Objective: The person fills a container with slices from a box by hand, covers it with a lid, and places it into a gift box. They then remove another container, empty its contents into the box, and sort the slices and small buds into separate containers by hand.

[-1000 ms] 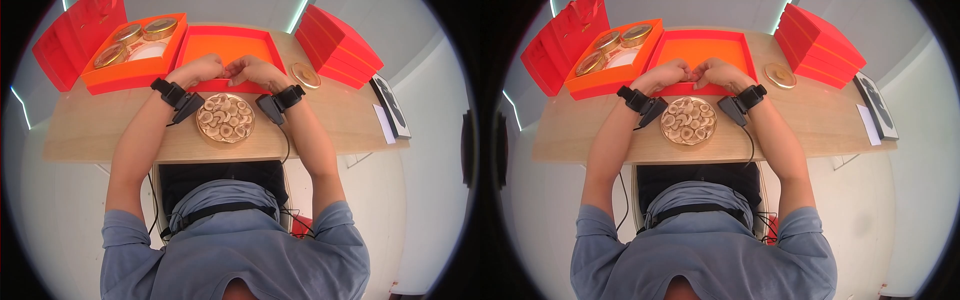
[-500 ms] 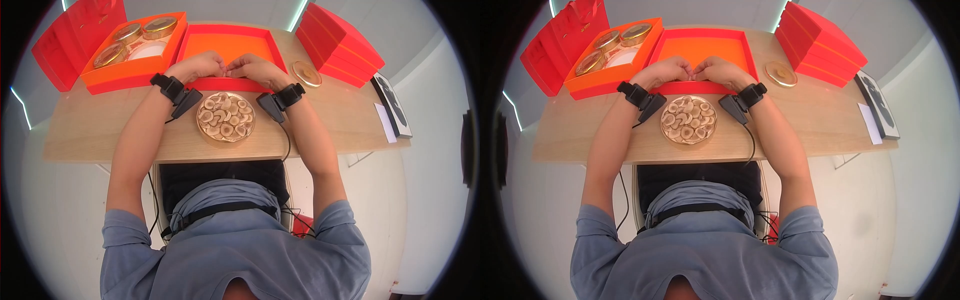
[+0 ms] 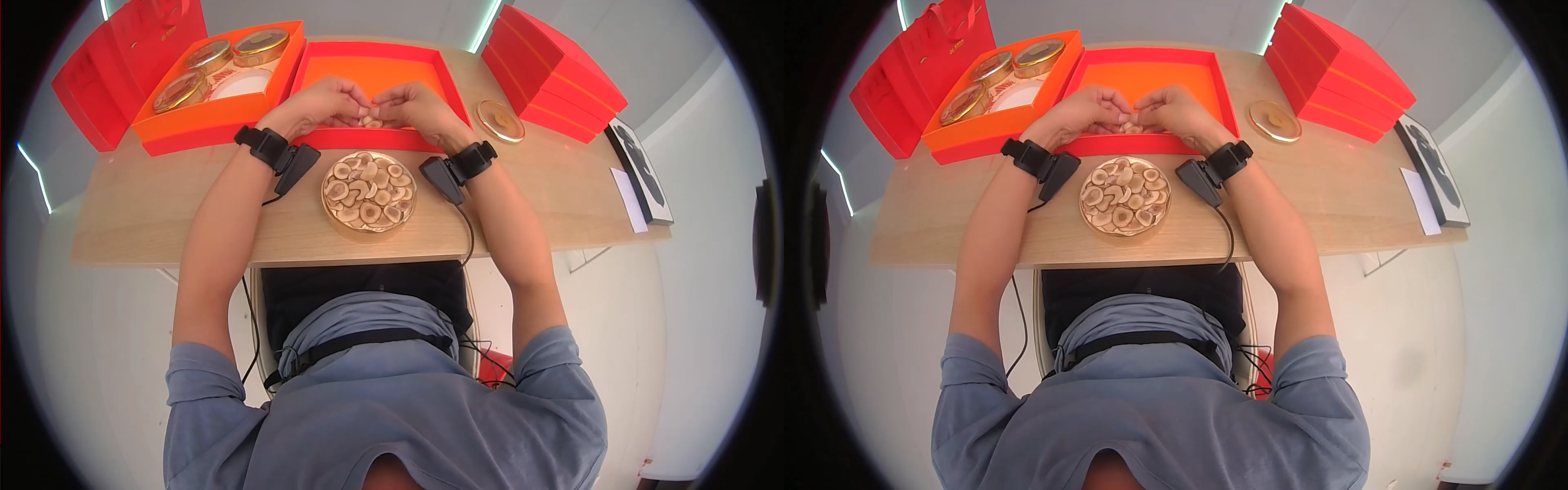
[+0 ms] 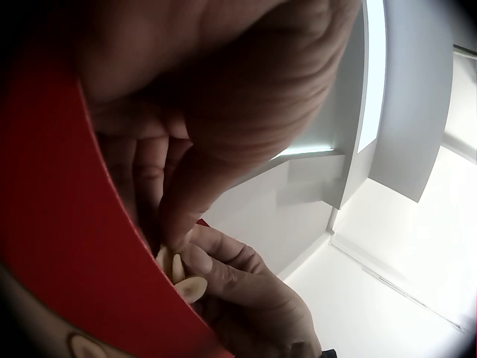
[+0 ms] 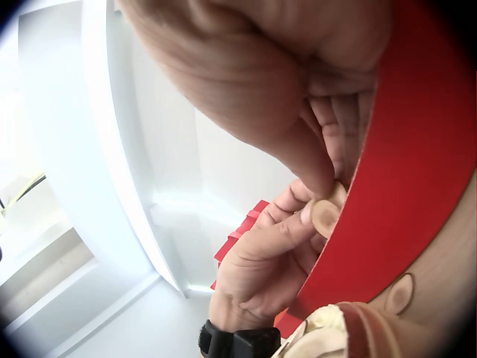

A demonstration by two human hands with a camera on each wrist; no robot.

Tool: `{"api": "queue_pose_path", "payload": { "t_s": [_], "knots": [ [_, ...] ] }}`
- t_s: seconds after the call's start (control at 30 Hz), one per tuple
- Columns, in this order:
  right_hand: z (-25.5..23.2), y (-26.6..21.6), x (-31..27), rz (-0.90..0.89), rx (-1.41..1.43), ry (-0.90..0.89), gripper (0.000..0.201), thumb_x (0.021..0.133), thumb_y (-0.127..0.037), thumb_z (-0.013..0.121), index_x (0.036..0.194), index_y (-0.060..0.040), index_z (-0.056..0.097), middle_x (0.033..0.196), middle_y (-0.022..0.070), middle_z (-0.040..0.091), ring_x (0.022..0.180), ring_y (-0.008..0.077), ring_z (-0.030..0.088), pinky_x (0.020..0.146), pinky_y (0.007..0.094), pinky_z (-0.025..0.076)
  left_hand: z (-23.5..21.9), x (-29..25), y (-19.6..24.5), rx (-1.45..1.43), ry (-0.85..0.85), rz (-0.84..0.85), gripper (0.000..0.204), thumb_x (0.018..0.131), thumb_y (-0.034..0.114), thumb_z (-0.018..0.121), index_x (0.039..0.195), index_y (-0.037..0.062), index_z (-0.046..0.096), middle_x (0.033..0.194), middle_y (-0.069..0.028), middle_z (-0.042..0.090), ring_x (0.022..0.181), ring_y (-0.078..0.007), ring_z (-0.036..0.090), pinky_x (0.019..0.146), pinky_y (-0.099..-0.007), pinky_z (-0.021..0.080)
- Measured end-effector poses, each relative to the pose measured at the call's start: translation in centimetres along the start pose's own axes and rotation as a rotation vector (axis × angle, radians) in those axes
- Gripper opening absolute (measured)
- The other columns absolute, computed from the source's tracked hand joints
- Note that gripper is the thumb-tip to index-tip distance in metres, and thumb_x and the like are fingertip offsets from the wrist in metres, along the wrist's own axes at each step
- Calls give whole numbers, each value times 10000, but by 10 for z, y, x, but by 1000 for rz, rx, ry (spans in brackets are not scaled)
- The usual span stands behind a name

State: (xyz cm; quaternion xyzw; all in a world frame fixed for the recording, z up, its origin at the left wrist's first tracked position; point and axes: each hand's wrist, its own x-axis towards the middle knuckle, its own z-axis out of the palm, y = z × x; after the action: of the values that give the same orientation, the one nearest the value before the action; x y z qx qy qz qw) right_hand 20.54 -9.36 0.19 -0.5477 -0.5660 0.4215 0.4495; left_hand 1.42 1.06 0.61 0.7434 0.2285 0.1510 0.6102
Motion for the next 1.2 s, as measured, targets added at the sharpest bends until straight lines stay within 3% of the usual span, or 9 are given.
{"api": "queue_pose_path", "payload": {
  "t_s": [0.13,0.23,0.33,0.73,0.83,1.13,1.2],
  "knots": [
    [5,-6,-4,-61,60,90,283,825,0,713,1061,119,613,900,177,693,793,204,692,723,282,572,0,-4,4,-102,6,23,204,884,126,684,1038,33,587,948,-86,694,855,-154,690,707,-236,550],
    [8,-12,-9,-65,9,110,223,850,-75,728,1011,61,656,883,110,699,796,142,667,725,252,546,2,-6,5,-191,-23,41,246,879,117,687,1069,21,564,962,-97,685,892,-171,691,765,-260,572],
    [9,-13,-10,-67,-14,122,222,844,-82,739,1000,54,659,879,109,698,783,138,663,714,249,541,2,-5,3,-190,-44,75,264,873,99,686,1081,7,553,970,-106,677,891,-179,689,807,-277,577],
    [6,-3,-3,-85,-42,33,275,814,-35,740,1033,102,645,871,159,702,749,173,681,687,271,562,1,2,-6,-138,-47,48,276,826,-4,695,1071,-2,570,974,-90,669,878,-154,680,805,-254,571],
    [3,-14,-13,-28,-69,83,298,820,-38,733,1061,105,630,863,154,699,741,171,679,669,267,562,2,-1,-4,-199,-21,63,267,838,7,691,1074,4,567,987,-88,663,886,-159,682,813,-261,575],
    [-1,-41,-33,-82,-127,189,307,788,-69,749,1026,93,641,797,114,692,661,136,649,656,245,547,-2,-11,6,-256,-50,130,273,846,65,710,1078,18,572,974,-75,665,890,-158,684,814,-284,585],
    [-9,-44,-38,-90,-167,62,280,797,-53,733,1030,78,648,803,114,700,666,136,659,654,242,549,-4,-11,5,-234,-32,118,260,844,63,712,1063,21,580,963,-69,664,872,-149,681,804,-281,585]
  ]
}}
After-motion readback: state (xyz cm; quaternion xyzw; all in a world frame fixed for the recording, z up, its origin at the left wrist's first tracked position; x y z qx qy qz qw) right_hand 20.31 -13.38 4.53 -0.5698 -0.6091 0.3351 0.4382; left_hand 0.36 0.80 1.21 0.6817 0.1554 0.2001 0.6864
